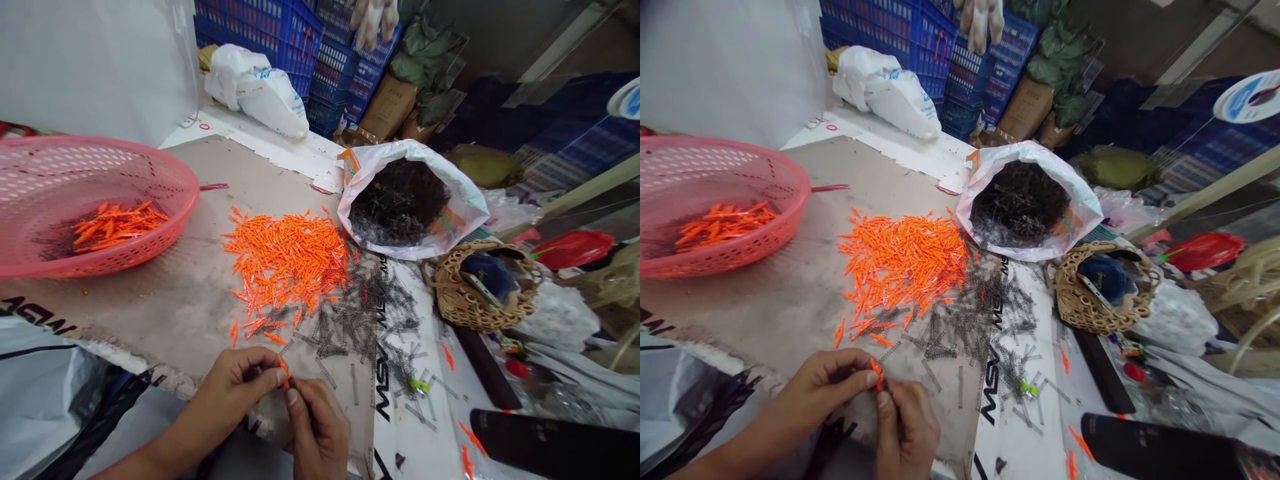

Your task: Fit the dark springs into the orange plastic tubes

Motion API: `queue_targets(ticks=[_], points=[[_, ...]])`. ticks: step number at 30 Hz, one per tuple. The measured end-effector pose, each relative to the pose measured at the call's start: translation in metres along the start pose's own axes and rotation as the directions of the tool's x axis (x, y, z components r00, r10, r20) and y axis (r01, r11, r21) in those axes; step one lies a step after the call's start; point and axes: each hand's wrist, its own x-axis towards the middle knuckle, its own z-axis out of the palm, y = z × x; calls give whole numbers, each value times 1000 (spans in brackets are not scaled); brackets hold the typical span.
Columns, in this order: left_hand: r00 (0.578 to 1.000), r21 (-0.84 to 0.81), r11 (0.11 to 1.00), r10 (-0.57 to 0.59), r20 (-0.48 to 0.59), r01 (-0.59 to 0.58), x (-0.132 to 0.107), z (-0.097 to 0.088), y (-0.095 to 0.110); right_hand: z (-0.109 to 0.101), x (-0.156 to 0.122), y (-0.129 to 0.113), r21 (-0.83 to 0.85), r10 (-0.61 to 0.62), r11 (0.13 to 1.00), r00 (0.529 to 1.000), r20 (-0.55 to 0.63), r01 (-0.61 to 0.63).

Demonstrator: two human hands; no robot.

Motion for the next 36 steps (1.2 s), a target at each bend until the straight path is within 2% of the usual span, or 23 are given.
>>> queue_targets(ticks=[5, 11, 14, 17, 21, 26, 32, 34, 36], points=[[995, 104, 990, 89, 35, -92, 1, -2, 1, 1, 2, -3, -69, -63, 996, 998, 19, 64], [966, 248, 934, 253, 45, -256, -1, -4, 0, 2, -3, 2, -189, -157, 969, 988, 9, 156], [956, 273, 916, 291, 49, -293, 0, -4, -1, 5, -7, 7, -270, -209, 943, 978, -27, 194], [954, 265, 917, 293, 64, -300, 1, -4, 0, 6, -8, 7, -279, -210, 940, 977, -30, 194], [974, 223, 948, 215, 75, -226, 1, -4, 0, 5, -4, 3, -232, -146, 962, 989, 1, 142], [999, 12, 1000, 7, 51, -8, 2, -2, -5, 5, -3, 5, -167, -80, 983, 997, 1, 79], [996, -167, 983, -73, 52, 81, 2, 0, -10, 12, -9, 4, -319, -144, 941, 986, -88, 109], [996, -215, 972, -82, 46, 90, 1, 1, -11, 13, -7, 1, -275, -38, 961, 996, -79, 15], [993, -277, 954, -106, 59, 119, -1, 1, -11, 14, -4, -1, -100, 219, 971, 976, -7, -218]])
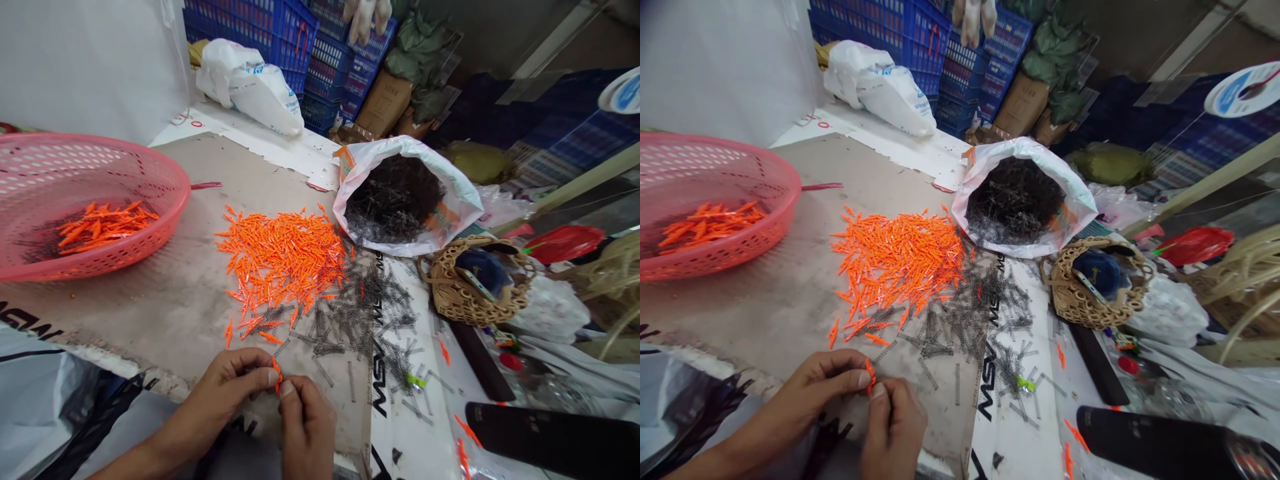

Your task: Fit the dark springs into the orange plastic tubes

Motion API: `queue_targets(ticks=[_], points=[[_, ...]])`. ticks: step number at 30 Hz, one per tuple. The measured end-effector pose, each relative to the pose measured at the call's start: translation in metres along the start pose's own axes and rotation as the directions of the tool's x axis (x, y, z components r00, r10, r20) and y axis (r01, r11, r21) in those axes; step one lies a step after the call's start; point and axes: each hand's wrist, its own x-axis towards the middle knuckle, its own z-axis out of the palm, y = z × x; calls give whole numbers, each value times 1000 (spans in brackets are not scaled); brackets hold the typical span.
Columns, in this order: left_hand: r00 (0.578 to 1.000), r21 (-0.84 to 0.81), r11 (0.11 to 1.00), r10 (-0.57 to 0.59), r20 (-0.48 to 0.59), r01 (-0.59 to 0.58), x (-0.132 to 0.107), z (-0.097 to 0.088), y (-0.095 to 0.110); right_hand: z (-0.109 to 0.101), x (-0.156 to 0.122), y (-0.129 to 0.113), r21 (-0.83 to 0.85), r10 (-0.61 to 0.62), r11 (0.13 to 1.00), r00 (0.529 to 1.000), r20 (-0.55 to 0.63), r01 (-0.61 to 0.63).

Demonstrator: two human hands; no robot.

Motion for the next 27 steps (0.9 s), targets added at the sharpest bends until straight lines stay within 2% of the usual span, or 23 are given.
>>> queue_targets(ticks=[2, 3, 5, 6, 8, 10, 11, 13, 15, 17, 19, 21, 23, 24, 25, 27], points=[[999, -71, 996, -45, 15, 46, -2, 1, 0, 0, 3, -1, 174, 217, 956, 968, 129, -237], [998, -92, 994, -62, 18, 63, -2, 1, 0, 0, 4, 0, 224, 271, 926, 947, 172, -305], [997, -89, 993, -71, 21, 73, -2, 0, 2, 1, 5, 1, 260, 296, 900, 929, 221, -349], [998, -63, 996, -67, 18, 68, -2, -1, 3, 2, 5, 1, 238, 282, 912, 933, 224, -333], [998, -13, 998, -57, -2, 57, 0, -7, 7, 4, 5, 3, 165, 173, 964, 963, 205, -208], [998, -17, 999, -45, -51, 44, 2, -16, 11, 6, 6, 6, 96, -29, 995, 986, 164, 13], [996, -51, 998, -45, -79, 41, 4, -22, 14, 6, 8, 8, 63, -134, 990, 982, 135, 126], [989, -150, 988, -67, -135, 47, 7, -34, 19, 5, 15, 12, -16, -267, 963, 960, 80, 269], [977, -236, 970, -102, -187, 56, 12, -43, 24, 3, 24, 16, -156, -343, 925, 938, 56, 348], [975, -300, 953, -110, -192, 48, 18, -46, 27, 1, 34, 18, -299, -406, 858, 908, 100, 417], [988, -326, 945, -75, -138, 26, 25, -42, 27, 0, 42, 18, -398, -453, 777, 872, 187, 489], [994, -210, 978, -30, -108, 7, 31, -37, 25, 2, 47, 17, -470, -474, 690, 834, 283, 551], [991, 143, 987, 92, -98, -77, 36, -32, 23, 3, 50, 15, -528, -462, 614, 809, 362, 587], [979, 368, 917, 191, -63, -156, 39, -31, 21, 4, 50, 13, -553, -450, 584, 804, 389, 594], [956, 572, 782, 293, 11, -247, 41, -31, 20, 4, 51, 12, -572, -437, 561, 801, 410, 599], [892, 814, 432, 397, 214, -388, 46, -32, 17, 3, 51, 11, -577, -427, 544, 793, 434, 609]])
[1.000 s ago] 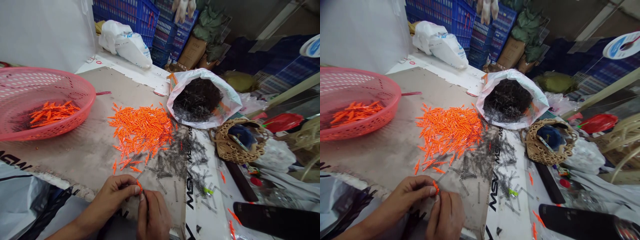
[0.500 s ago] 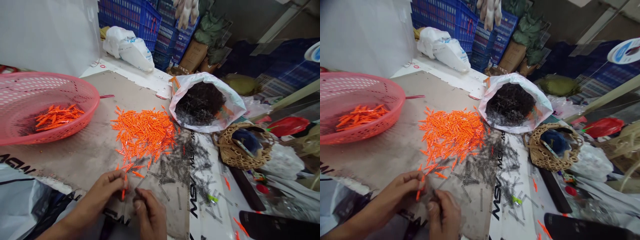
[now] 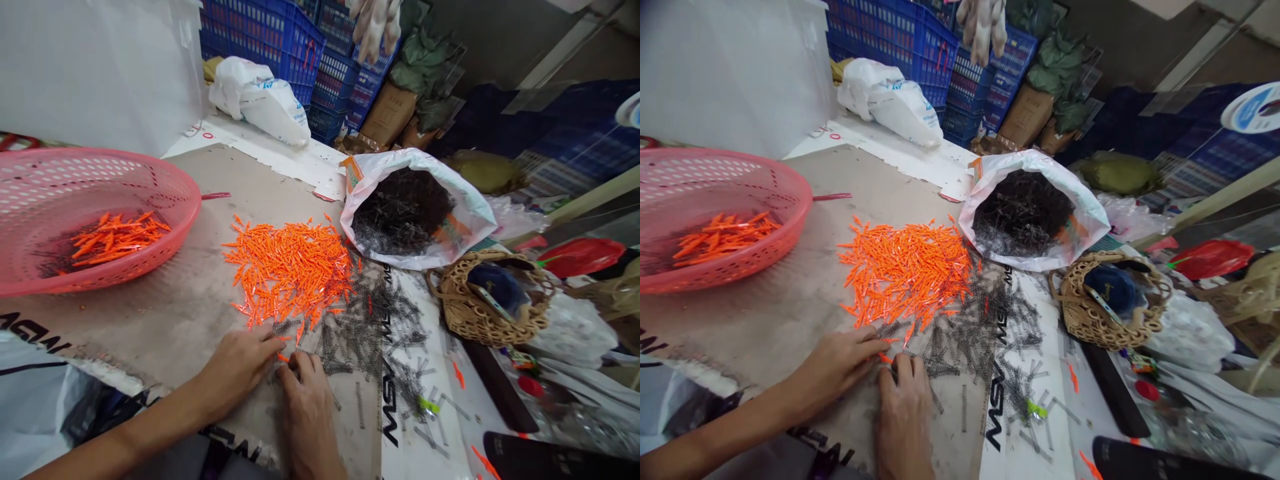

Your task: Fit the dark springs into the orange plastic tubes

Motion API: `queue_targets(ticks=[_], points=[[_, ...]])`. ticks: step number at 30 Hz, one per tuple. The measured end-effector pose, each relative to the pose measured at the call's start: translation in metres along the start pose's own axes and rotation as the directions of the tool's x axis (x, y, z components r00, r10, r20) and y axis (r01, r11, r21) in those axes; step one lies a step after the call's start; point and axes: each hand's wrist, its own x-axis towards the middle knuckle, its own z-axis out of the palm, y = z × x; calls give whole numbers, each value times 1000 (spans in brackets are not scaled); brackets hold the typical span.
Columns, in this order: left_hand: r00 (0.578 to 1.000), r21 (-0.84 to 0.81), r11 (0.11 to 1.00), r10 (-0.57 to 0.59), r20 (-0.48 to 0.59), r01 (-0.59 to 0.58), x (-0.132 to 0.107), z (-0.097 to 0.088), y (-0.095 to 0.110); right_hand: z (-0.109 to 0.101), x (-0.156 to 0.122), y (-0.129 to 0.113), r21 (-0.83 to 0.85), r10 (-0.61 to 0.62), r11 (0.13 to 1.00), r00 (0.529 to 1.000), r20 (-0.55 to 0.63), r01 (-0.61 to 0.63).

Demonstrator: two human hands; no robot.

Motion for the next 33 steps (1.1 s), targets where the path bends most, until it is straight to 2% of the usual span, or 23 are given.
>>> queue_targets(ticks=[2, 4, 6, 9, 10, 12, 14, 15, 16, 17, 19, 20, 22, 30, 33], points=[[990, 261, 956, 112, 91, -132, 2, 3, -4, -1, -2, 1, 22, -26, 999, 1000, -8, 26], [977, 395, 899, 137, 162, -192, 3, 5, -6, -2, -6, 3, 56, -35, 998, 998, -55, 38], [972, 442, 872, 143, 185, -213, 3, 8, -7, -2, -11, 4, 112, 1, 994, 992, -127, 13], [976, 414, 889, 137, 172, -198, 0, 10, -4, -1, -17, 1, 307, 139, 949, 970, -198, -73], [981, 375, 910, 136, 141, -180, -2, 9, -2, -1, -18, -2, 387, 201, 916, 958, -203, -110], [995, 214, 972, 94, 15, -95, -5, 4, 4, -2, -21, -8, 538, 336, 820, 924, -182, -192], [993, -74, 995, -70, -100, 63, -7, -1, 13, -3, -21, -14, 655, 461, 705, 878, -132, -271], [978, -246, 956, -188, -90, 161, -9, -2, 17, -4, -21, -17, 697, 508, 651, 855, -104, -302], [954, -411, 873, -298, -21, 264, -10, -4, 21, -4, -21, -19, 728, 538, 606, 840, -77, -321], [921, -542, 760, -382, 75, 359, -12, -4, 25, -5, -21, -21, 750, 558, 571, 828, -55, -335], [855, -692, 535, -457, 244, 484, -14, -3, 30, -5, -20, -25, 776, 590, 522, 807, -30, -353], [834, -729, 460, -477, 278, 507, -16, -3, 31, -5, -20, -26, 784, 603, 506, 797, -23, -359], [813, -771, 388, -515, 273, 505, -18, -1, 32, -4, -21, -29, 794, 623, 484, 782, -18, -367], [784, -804, 317, -560, 269, 503, -24, 6, 24, -1, -21, -33, 782, 624, 497, 781, -19, -377], [790, -821, 288, -544, 282, 492, -26, 9, 18, 1, -21, -33, 764, 606, 525, 795, -27, -375]])
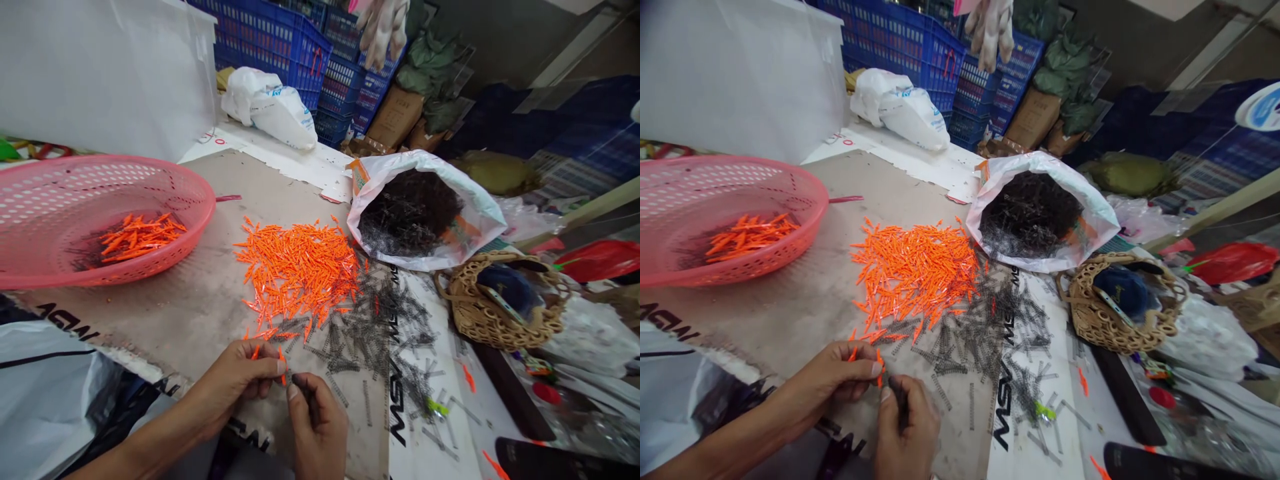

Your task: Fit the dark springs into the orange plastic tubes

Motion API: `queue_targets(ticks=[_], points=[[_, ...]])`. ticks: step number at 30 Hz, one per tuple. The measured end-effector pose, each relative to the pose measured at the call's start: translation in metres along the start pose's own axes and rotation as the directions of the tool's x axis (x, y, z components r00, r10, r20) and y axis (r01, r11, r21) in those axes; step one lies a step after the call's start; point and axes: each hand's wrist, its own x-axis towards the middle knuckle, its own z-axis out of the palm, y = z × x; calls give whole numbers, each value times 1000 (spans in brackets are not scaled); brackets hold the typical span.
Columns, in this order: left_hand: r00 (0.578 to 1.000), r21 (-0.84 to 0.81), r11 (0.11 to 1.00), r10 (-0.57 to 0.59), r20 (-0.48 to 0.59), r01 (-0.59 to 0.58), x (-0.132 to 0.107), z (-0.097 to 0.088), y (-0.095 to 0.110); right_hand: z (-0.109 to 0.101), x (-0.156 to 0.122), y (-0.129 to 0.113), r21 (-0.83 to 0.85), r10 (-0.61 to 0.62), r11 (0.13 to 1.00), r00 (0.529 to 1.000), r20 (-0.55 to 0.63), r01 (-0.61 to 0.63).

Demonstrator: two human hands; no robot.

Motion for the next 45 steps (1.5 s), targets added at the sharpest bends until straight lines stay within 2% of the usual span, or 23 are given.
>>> queue_targets(ticks=[3, 6, 12, 15, 22, 24, 25, 26, 28, 29, 30, 31, 32, 33, 34, 36, 38, 40, 41, 43, 45], points=[[1000, -35, 999, 17, 26, -16, 0, -1, -1, 0, 0, -1, -51, -49, 997, 999, -5, 49], [997, -27, 999, 47, 53, -46, -2, 0, 2, -1, 0, -4, -121, -149, 982, 989, -11, 147], [993, 97, 990, 93, 75, -100, -4, 1, 4, -1, -3, -7, -224, -279, 940, 958, -69, 258], [990, 114, 986, 115, 84, -124, -4, 1, 3, -1, -4, -4, -237, -278, 937, 958, -61, 257], [993, 16, 998, 62, 96, -64, -2, 4, 2, -2, -1, -4, -225, -248, 945, 968, -21, 238], [991, 0, 997, 80, 107, -80, -5, 3, 1, 1, 1, -5, -158, -156, 975, 988, 16, 156], [990, -7, 997, 83, 116, -83, -7, 2, 1, 2, 1, -4, -75, -52, 996, 996, 67, 57], [989, -15, 997, 82, 125, -80, -9, 0, 1, 4, 2, -3, 30, 75, 996, 986, 148, -80], [990, -46, 997, 62, 126, -57, -13, -5, 2, 7, 3, 0, 186, 267, 923, 907, 325, -338], [992, -71, 996, 56, 113, -48, -14, -9, 3, 8, 4, 1, 206, 288, 904, 891, 351, -374], [994, -102, 994, 56, 93, -47, -15, -13, 5, 8, 7, 2, 182, 262, 926, 911, 318, -330], [996, -143, 989, 59, 71, -48, -15, -18, 6, 7, 10, 2, 106, 195, 968, 951, 241, -226], [997, -190, 981, 59, 53, -48, -14, -24, 8, 7, 15, 2, -20, 104, 995, 982, 155, -102], [998, -239, 970, 47, 43, -35, -12, -29, 10, 6, 20, 1, -174, 13, 985, 996, 94, 3], [999, -284, 959, 23, 34, -13, -10, -34, 12, 7, 26, -1, -331, -51, 941, 996, 70, 71], [999, -320, 947, -35, -6, 31, -4, -42, 15, 10, 39, -5, -608, -58, 787, 994, 96, 104], [997, -211, 977, -18, -69, 3, 0, -46, 17, 17, 48, -10, -773, -6, 628, 994, 110, 90], [986, 60, 991, 123, -114, -117, 4, -47, 18, 24, 53, -14, -834, 26, 547, 994, 103, 72], [970, 236, 953, 218, -110, -187, 6, -47, 20, 26, 54, -15, -842, 30, 534, 994, 102, 71], [923, 575, 767, 381, -53, -284, 9, -46, 22, 29, 55, -18, -849, 30, 522, 993, 110, 78], [884, 794, 522, 466, 40, -311, 13, -46, 25, 28, 55, -19, -860, 31, 504, 994, 106, 76]])
